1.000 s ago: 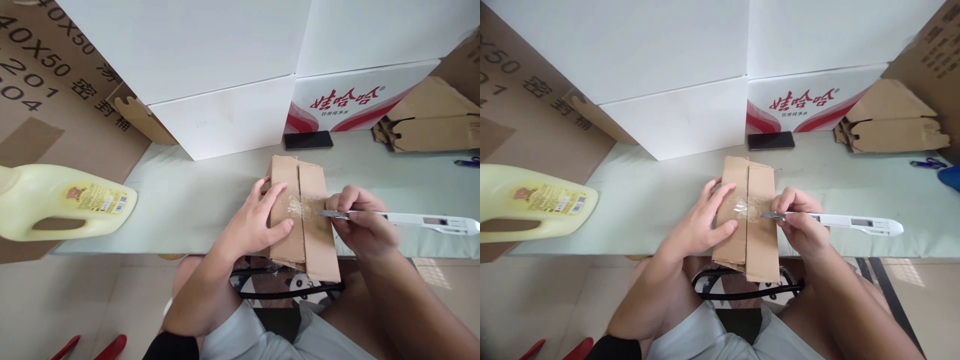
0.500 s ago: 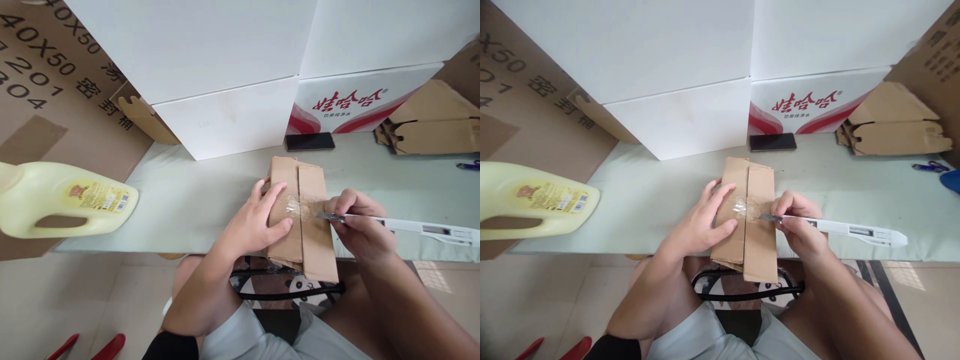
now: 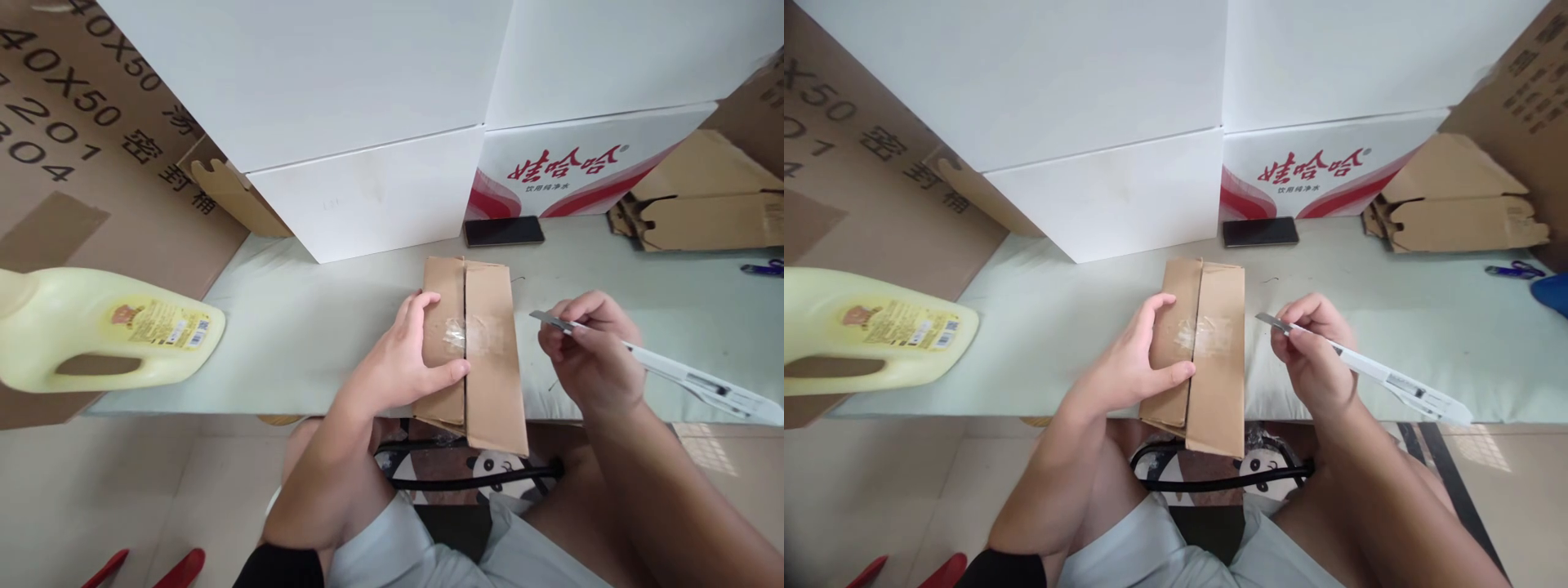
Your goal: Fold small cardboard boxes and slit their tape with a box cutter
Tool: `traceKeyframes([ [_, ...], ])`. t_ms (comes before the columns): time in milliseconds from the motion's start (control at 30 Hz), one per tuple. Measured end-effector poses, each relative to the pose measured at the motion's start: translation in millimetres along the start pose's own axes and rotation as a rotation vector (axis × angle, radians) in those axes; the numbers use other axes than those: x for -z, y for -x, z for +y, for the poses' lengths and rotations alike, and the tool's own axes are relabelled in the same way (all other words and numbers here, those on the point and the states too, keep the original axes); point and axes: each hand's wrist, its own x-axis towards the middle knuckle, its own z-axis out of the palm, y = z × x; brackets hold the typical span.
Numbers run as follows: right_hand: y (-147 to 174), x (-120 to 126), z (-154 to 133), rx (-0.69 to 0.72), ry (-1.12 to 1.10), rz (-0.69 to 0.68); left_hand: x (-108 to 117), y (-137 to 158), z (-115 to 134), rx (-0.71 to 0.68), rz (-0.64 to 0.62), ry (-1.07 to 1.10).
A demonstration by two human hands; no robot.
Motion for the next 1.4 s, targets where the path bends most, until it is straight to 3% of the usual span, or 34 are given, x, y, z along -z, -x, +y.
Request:
traceKeyframes([
  [233, -5, 7, 4, -0.035, 0.069, 0.129, 5, 3, -2, 0.083, 0.134, 0.019],
  [367, -7, 10, 9, -0.053, 0.121, 0.168, 8, 3, -9, 0.07, 0.107, 0.086],
  [533, -15, 16, 19, -0.169, 0.344, 0.285, 11, 3, -11, 0.056, 0.168, 0.053],
  [667, -20, 19, 27, -0.271, 0.496, 0.292, 15, 5, -9, 0.037, 0.188, 0.006],
  [800, -20, 21, 32, -0.296, 0.85, 0.198, 16, 9, -4, 0.046, 0.15, -0.109],
  [900, -18, 23, 33, -0.278, 1.252, 0.074, 16, 11, -3, 0.086, 0.144, -0.124],
  [1000, -16, 26, 36, -0.263, 1.512, -0.017, 19, 11, -10, 0.081, 0.141, -0.1],
  [1167, -17, 39, 49, -0.116, 1.567, -0.052, 31, 3, -37, 0.001, 0.138, 0.19],
  [1400, -21, 57, 59, -0.085, 1.584, -0.172, 49, -2, -61, 0.107, 0.253, 0.835],
])
